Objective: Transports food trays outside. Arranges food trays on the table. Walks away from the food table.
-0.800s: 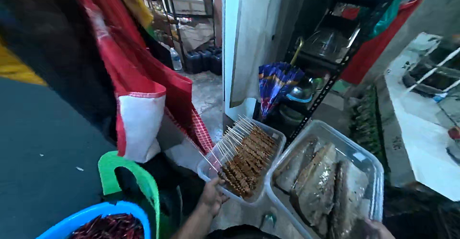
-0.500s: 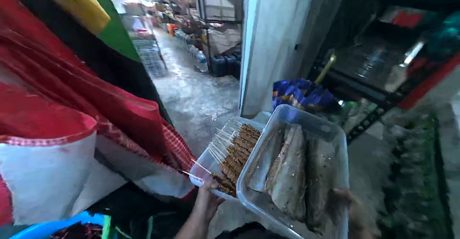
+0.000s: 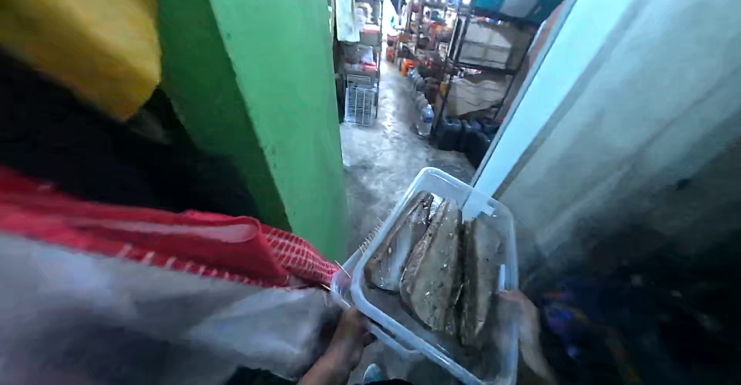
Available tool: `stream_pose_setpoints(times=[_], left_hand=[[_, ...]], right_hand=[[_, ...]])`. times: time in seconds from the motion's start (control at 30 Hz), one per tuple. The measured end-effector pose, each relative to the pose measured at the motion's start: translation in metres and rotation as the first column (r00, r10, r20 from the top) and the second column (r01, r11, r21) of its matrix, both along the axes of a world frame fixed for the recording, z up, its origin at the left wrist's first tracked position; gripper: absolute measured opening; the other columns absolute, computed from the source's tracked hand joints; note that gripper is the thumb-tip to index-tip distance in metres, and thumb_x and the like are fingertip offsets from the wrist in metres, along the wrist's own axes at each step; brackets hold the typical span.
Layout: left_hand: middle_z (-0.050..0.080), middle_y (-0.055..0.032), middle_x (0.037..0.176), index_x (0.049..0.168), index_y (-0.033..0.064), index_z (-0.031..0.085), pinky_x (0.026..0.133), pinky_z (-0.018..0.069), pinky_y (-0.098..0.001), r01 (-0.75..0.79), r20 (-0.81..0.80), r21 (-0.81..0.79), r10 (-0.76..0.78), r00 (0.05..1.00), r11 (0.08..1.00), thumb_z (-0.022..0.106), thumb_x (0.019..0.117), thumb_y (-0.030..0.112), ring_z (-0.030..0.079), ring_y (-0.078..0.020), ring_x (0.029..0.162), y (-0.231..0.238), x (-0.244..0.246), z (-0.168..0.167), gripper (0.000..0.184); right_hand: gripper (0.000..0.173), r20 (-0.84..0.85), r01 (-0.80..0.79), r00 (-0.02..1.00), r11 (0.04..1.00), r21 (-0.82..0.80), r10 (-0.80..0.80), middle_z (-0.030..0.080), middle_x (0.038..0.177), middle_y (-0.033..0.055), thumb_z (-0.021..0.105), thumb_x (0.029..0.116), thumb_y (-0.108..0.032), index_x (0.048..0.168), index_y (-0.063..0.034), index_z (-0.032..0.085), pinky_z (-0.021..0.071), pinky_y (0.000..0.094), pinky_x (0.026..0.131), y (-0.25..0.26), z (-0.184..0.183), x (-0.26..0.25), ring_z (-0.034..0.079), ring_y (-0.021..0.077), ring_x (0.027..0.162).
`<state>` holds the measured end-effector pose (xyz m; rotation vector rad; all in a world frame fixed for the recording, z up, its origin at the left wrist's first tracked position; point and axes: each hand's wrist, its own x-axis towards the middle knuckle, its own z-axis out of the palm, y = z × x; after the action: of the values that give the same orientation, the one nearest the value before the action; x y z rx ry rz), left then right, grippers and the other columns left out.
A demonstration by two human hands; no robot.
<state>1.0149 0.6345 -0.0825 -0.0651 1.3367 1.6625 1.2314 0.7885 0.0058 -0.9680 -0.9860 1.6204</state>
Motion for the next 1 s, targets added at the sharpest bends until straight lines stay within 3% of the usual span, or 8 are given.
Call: stream_pose_setpoints(times=[0.1, 0.2, 0.3, 0.43, 0.53, 0.67, 0.9, 1.0], left_hand=[[0.062, -0.0036, 0.077, 0.107, 0.0038, 0.054, 0.063, 0.057, -0.0323, -0.001, -0.054, -0.061, -0.003, 0.999, 0.998, 0.04, 0.1054, 0.009, 0.063, -0.014, 0.067, 0.05, -0.025, 0.01, 0.015], [0.062, -0.0045, 0.074, 0.103, 0.0026, 0.055, 0.058, 0.0574, -0.0333, -0.077, -0.054, -0.079, 0.073, 0.996, 0.994, 0.046, 0.103, 0.007, 0.063, -0.0146, 0.063, 0.099, -0.045, -0.008, 0.011], [0.062, -0.0048, 0.076, 0.103, 0.003, 0.056, 0.059, 0.0567, -0.0327, -0.135, -0.007, -0.055, 0.135, 0.991, 0.989, 0.046, 0.1037, 0.008, 0.062, -0.0146, 0.063, 0.145, -0.067, -0.014, 0.011], [0.062, -0.0092, 0.085, 0.124, 0.0007, 0.051, 0.061, 0.0551, -0.0343, -0.259, 0.032, -0.049, 0.261, 0.965, 0.965, 0.045, 0.1015, 0.004, 0.063, -0.0171, 0.069, 0.212, -0.105, -0.018, 0.024], [0.068, -0.0098, 0.087, 0.122, 0.0021, 0.055, 0.063, 0.0604, -0.0363, -0.343, 0.045, 0.013, 0.342, 0.939, 0.939, 0.043, 0.1024, 0.007, 0.069, -0.0188, 0.073, 0.266, -0.136, -0.029, 0.023], [0.066, -0.0031, 0.086, 0.125, 0.0043, 0.051, 0.061, 0.0579, -0.0277, -0.421, -0.042, -0.007, 0.42, 0.906, 0.907, 0.044, 0.105, 0.009, 0.066, -0.0106, 0.069, 0.336, -0.182, -0.01, 0.022], [0.061, -0.0092, 0.096, 0.141, 0.0061, 0.045, 0.065, 0.0553, -0.0314, -0.6, 0.028, -0.165, 0.612, 0.79, 0.783, 0.049, 0.1007, 0.004, 0.063, -0.0162, 0.076, 0.435, -0.263, 0.004, 0.041], [0.061, -0.0045, 0.083, 0.121, 0.0054, 0.053, 0.06, 0.0542, -0.0278, -0.641, 0.013, -0.168, 0.652, 0.758, 0.749, 0.046, 0.1032, 0.006, 0.062, -0.0125, 0.067, 0.478, -0.3, 0.008, 0.019]], right_hand=[[0.021, -0.011, -0.036, 0.999, 0.998, -0.052, 0.035, 0.066, 0.066, -0.0051, 0.04, 0.0965, -0.004, 0.088, -0.01, 0.058, 0.0564, 0.021, 0.053, 0.065, 0.004, -0.047, 0.065, 0.0022, 0.058], [0.017, -0.091, -0.063, 0.994, 0.992, -0.109, 0.053, 0.066, 0.07, -0.0001, 0.041, 0.0965, -0.008, 0.094, -0.008, 0.057, 0.0584, 0.0258, 0.054, 0.123, 0.008, -0.089, 0.067, 0.007, 0.061], [0.025, -0.084, -0.058, 0.995, 0.993, -0.107, 0.049, 0.064, 0.07, 0.0009, 0.036, 0.1052, -0.012, 0.094, -0.007, 0.057, 0.0573, 0.0257, 0.054, 0.177, 0.026, -0.133, 0.065, 0.0077, 0.062], [0.03, -0.211, -0.293, 0.938, 0.955, -0.052, 0.277, 0.069, 0.068, -0.0016, 0.037, 0.0975, -0.018, 0.083, -0.014, 0.063, 0.0585, 0.0244, 0.054, 0.275, 0.02, -0.181, 0.068, 0.0058, 0.061], [0.025, -0.218, -0.367, 0.909, 0.93, -0.012, 0.356, 0.067, 0.064, -0.0011, 0.041, 0.0905, -0.016, 0.08, -0.0129, 0.064, 0.0562, 0.0235, 0.05, 0.358, 0.013, -0.222, 0.065, 0.0056, 0.055], [0.029, -0.032, -0.347, 0.937, 0.937, 0.042, 0.349, 0.067, 0.065, -0.002, 0.034, 0.0977, -0.009, 0.085, -0.0112, 0.059, 0.0577, 0.0244, 0.05, 0.444, 0.041, -0.28, 0.066, 0.0058, 0.056], [0.038, 0.011, -0.546, 0.836, 0.828, 0.128, 0.549, 0.071, 0.071, -0.0075, 0.029, 0.0971, -0.01, 0.084, -0.017, 0.064, 0.0596, 0.0219, 0.063, 0.599, 0.015, -0.369, 0.069, 0.0014, 0.067], [0.04, -0.058, -0.551, 0.83, 0.832, 0.068, 0.554, 0.071, 0.07, -0.0071, 0.027, 0.0973, -0.011, 0.084, -0.0176, 0.063, 0.0593, 0.0215, 0.061, 0.643, 0.012, -0.416, 0.069, 0.0011, 0.066]])
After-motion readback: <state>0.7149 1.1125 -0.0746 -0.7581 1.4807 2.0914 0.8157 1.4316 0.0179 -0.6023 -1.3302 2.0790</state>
